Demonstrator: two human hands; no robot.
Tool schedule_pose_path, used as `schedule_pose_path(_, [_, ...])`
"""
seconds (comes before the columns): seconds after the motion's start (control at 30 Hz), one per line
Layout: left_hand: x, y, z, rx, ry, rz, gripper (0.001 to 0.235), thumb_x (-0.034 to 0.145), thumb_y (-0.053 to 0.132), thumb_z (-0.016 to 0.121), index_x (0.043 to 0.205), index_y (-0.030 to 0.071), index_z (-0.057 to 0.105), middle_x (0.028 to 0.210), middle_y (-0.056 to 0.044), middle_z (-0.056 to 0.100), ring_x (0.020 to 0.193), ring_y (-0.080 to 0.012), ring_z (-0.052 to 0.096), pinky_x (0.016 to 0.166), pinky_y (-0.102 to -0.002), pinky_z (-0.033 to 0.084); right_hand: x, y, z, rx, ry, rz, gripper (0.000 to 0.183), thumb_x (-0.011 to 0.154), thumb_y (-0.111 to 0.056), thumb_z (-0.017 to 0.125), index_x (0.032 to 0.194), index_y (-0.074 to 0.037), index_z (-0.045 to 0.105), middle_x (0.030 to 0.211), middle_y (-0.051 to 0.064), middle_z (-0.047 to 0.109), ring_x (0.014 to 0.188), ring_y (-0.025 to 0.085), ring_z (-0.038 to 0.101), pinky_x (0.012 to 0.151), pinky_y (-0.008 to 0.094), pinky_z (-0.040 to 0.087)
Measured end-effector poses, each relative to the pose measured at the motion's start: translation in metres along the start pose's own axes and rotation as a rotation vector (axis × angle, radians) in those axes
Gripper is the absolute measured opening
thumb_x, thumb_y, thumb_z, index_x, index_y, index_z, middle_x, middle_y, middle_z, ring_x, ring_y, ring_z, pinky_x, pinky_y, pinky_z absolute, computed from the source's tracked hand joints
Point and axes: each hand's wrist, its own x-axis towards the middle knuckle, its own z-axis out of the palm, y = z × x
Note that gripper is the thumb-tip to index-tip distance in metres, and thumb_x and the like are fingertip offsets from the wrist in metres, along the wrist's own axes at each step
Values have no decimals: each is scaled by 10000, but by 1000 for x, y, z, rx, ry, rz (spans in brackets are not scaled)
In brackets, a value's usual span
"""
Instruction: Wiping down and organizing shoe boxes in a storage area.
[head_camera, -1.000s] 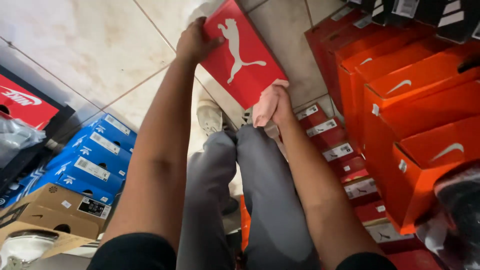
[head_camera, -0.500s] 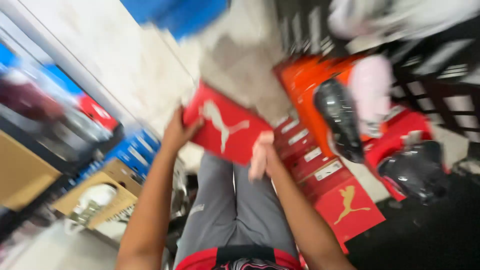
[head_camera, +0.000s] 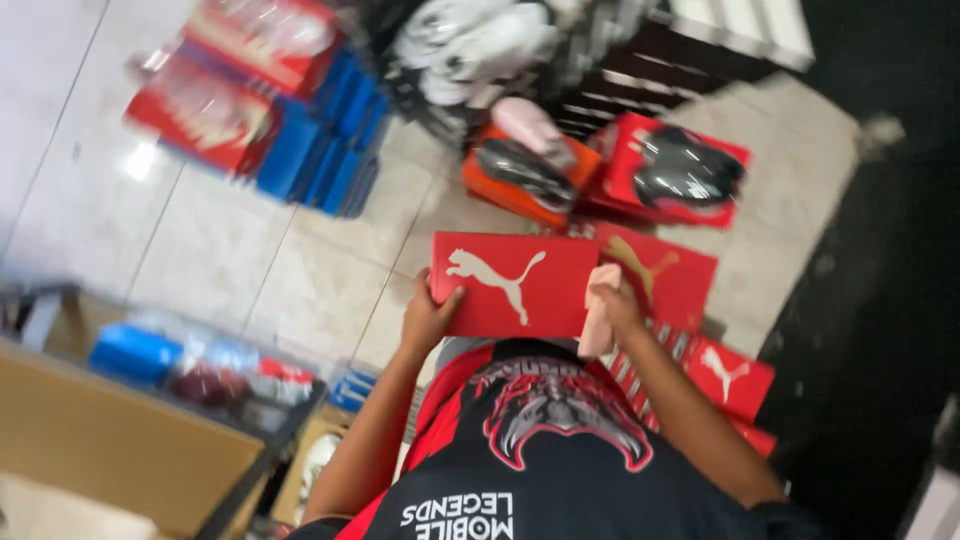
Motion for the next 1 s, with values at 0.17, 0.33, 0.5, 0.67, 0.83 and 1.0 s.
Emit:
schedule_pose_path(0.17, [33, 40, 96, 88, -174, 153, 821, 944, 619, 645, 1494, 89, 342, 1301, -360, 613, 1258, -520, 584, 1084, -624, 456, -4, 0, -92, 49, 158, 36, 542, 818, -318, 759, 1254, -20, 638, 1148, 178, 589, 1017, 308, 592, 838, 453, 477])
schedule_pose_path(0.33, [81, 36, 239, 167, -282, 204, 814, 942, 637, 635, 1451, 66, 356, 1276, -376, 619, 1245, -532, 587, 1076, -630, 458, 33, 58, -202, 61, 220, 47, 523, 829, -311, 760, 1250, -25, 639, 1177, 187, 598, 1075, 322, 590, 884, 451, 463])
schedule_pose_path(0.5, [114, 32, 351, 201, -269, 196, 905, 965, 723, 547, 1490, 24, 313, 1299, -417, 595, 1266, -562, 562, 1109, -647, 428, 126, 155, -299, 198, 110, 200, 585, 1001, -404, 663, 1381, 33, 575, 1224, 226, 590, 1147, 240, 553, 1074, 346, 396])
schedule_pose_path(0.67, [131, 9, 407, 332, -183, 123, 889, 991, 605, 562, 1561, -24, 297, 1434, -369, 532, 1351, -513, 520, 1161, -603, 396, 169, 164, -309, 151, 79, 227, 958, 758, -433, 871, 1530, -67, 438, 1456, 223, 493, 1319, 358, 514, 1064, 517, 397])
schedule_pose_path(0.83, [151, -11, 434, 587, -143, 34, 850, 1020, 603, 495, 1610, 80, 180, 1413, -269, 586, 1331, -391, 585, 1179, -540, 386, 140, 126, -310, 113, -7, 106, 808, 869, -367, 797, 1489, 40, 476, 1452, 292, 505, 1340, 396, 509, 1089, 512, 444])
schedule_pose_path(1.0, [155, -9, 424, 529, -134, 38, 848, 996, 660, 516, 1587, 102, 276, 1368, -257, 612, 1293, -404, 608, 1111, -515, 472, 114, 82, -307, -201, 157, -122, 727, 914, -452, 748, 1549, -250, 456, 1537, 182, 498, 1416, 361, 467, 1180, 473, 387])
